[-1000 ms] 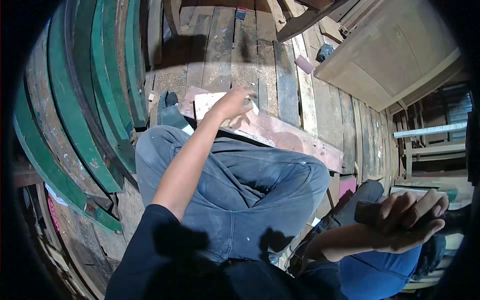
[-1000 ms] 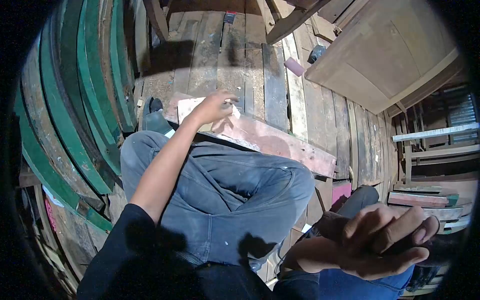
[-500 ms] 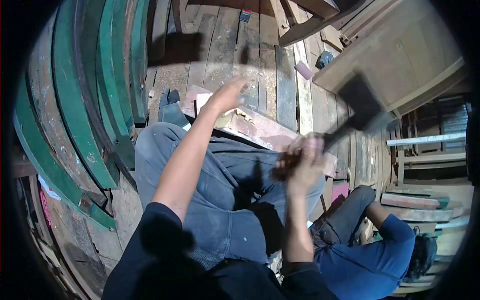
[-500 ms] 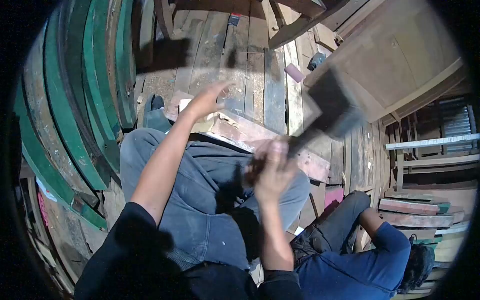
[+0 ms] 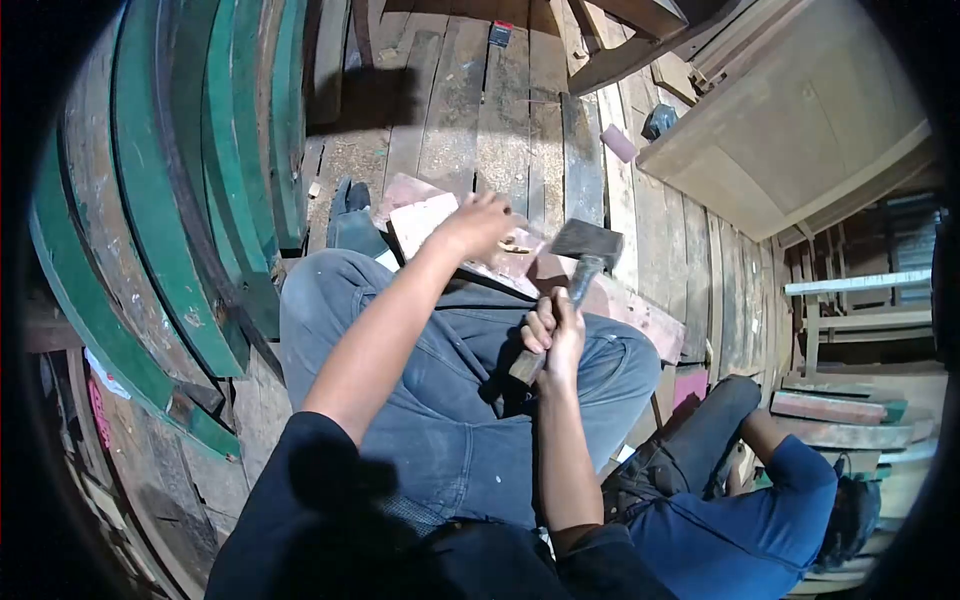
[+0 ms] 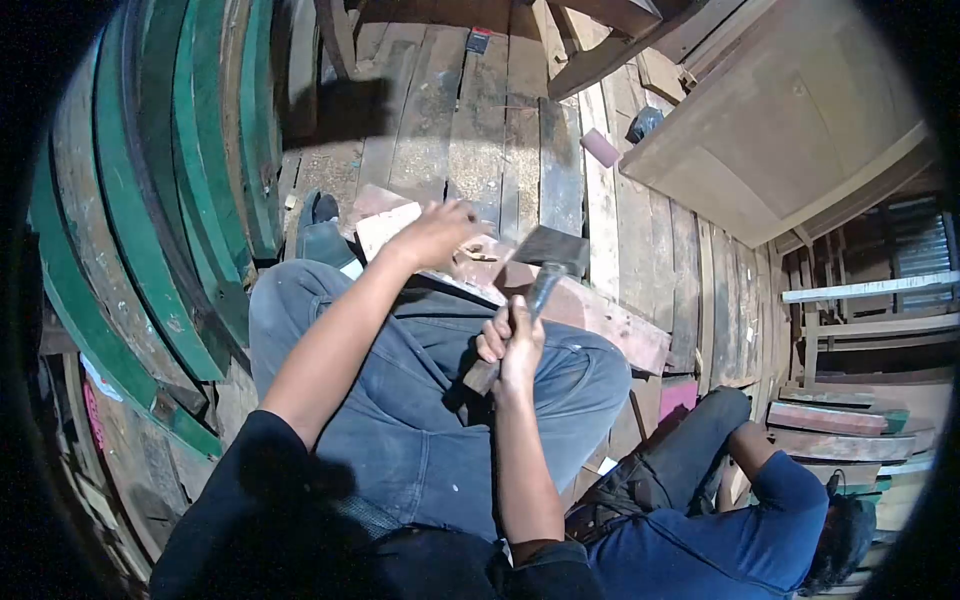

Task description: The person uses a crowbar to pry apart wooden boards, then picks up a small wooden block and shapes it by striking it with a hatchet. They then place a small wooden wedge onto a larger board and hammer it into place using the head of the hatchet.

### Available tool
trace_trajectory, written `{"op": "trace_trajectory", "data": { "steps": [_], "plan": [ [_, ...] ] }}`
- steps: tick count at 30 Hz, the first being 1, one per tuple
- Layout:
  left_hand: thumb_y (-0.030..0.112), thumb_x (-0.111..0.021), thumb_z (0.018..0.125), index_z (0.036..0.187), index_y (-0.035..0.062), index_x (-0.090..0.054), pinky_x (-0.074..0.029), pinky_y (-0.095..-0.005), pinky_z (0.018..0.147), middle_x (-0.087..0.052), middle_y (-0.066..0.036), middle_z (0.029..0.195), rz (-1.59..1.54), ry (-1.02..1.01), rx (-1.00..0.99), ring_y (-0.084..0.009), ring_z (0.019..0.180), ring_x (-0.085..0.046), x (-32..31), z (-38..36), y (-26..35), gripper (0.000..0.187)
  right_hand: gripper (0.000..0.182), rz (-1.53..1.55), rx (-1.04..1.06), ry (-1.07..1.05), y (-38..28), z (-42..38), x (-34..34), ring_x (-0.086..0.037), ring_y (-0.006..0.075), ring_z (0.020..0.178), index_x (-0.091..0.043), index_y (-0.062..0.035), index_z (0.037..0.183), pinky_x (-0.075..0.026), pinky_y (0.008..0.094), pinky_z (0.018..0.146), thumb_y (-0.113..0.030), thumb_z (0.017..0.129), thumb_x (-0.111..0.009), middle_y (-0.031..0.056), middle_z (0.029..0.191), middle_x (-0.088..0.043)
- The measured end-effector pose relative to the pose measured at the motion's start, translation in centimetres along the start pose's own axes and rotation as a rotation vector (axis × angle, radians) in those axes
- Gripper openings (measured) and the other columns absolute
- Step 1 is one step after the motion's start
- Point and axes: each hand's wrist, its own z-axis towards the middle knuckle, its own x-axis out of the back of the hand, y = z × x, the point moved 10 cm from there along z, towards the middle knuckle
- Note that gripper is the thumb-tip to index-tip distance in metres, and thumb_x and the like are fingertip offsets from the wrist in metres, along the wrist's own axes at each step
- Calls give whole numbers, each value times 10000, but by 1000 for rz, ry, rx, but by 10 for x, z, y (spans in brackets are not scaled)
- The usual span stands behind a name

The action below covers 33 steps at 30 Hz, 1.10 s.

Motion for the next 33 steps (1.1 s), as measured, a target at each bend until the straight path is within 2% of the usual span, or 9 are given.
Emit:
{"op": "trace_trajectory", "data": {
  "steps": [4,10,12,16,22,24,28,30,33],
  "plan": [
    [284,-864,537,1389,211,-399,-221,-513,1108,-344,-157,1431,195,-22,-143,-372,1351,-267,-41,0,32,974,251,79,72,51,-19,2,15,-285,64,394,-375,-102,793,-259,221,326,-233,996,-442,-19,579,-320],
    [360,-713,723,1390,208,-418,-225,-550,1068,-362,-147,1424,305,34,-189,-350,1316,-314,-50,0,38,745,224,282,-86,25,-3,4,16,-291,60,389,-395,-119,828,-250,216,328,-254,988,-474,-14,586,-352],
    [383,-724,695,1388,172,-411,-228,-554,1056,-370,-157,1416,284,36,-193,-361,1311,-314,-47,1,38,789,194,341,-135,-12,2,3,11,-267,47,388,-480,-90,905,-245,198,329,-248,1005,-431,-24,587,-331],
    [458,-778,609,1393,135,-386,-235,-546,1053,-389,-138,1401,290,20,-156,-362,1293,-335,-43,10,33,935,184,341,-171,-25,2,-1,6,-275,49,385,-483,-92,940,-241,199,313,-252,1008,-421,-19,589,-331],
    [534,-734,588,1397,144,-378,-293,-587,974,-428,-139,1350,364,46,-254,-353,1223,-402,-31,33,27,966,173,298,-121,8,-10,-1,8,-282,54,376,-448,-123,894,-243,199,308,-262,997,-452,-17,578,-328],
    [570,-729,591,1397,138,-385,-281,-629,973,-450,-143,1334,405,23,-214,-365,1239,-403,-29,41,22,977,181,290,-100,26,-12,1,12,-279,53,375,-440,-127,876,-239,196,306,-264,991,-464,-20,579,-326],
    [542,-759,571,1396,165,-397,-288,-610,983,-437,-172,1350,351,29,-154,-382,1261,-391,-19,57,8,976,209,305,-86,58,-12,3,18,-280,49,379,-437,-126,840,-241,195,308,-265,995,-452,-22,580,-329],
    [573,-780,537,1434,199,-346,-290,-607,981,-423,-184,1371,354,-18,-123,-397,1270,-384,-23,67,-5,1065,215,320,-96,60,-9,4,22,-289,51,384,-429,-135,829,-245,199,309,-269,996,-452,-24,580,-327],
    [544,-796,548,1449,217,-320,-290,-591,1009,-410,-187,1386,338,-20,-120,-396,1277,-375,-18,71,-6,1070,221,297,-82,56,-12,3,18,-298,56,382,-407,-132,824,-250,206,305,-263,995,-460,-17,578,-330]
  ]
}}
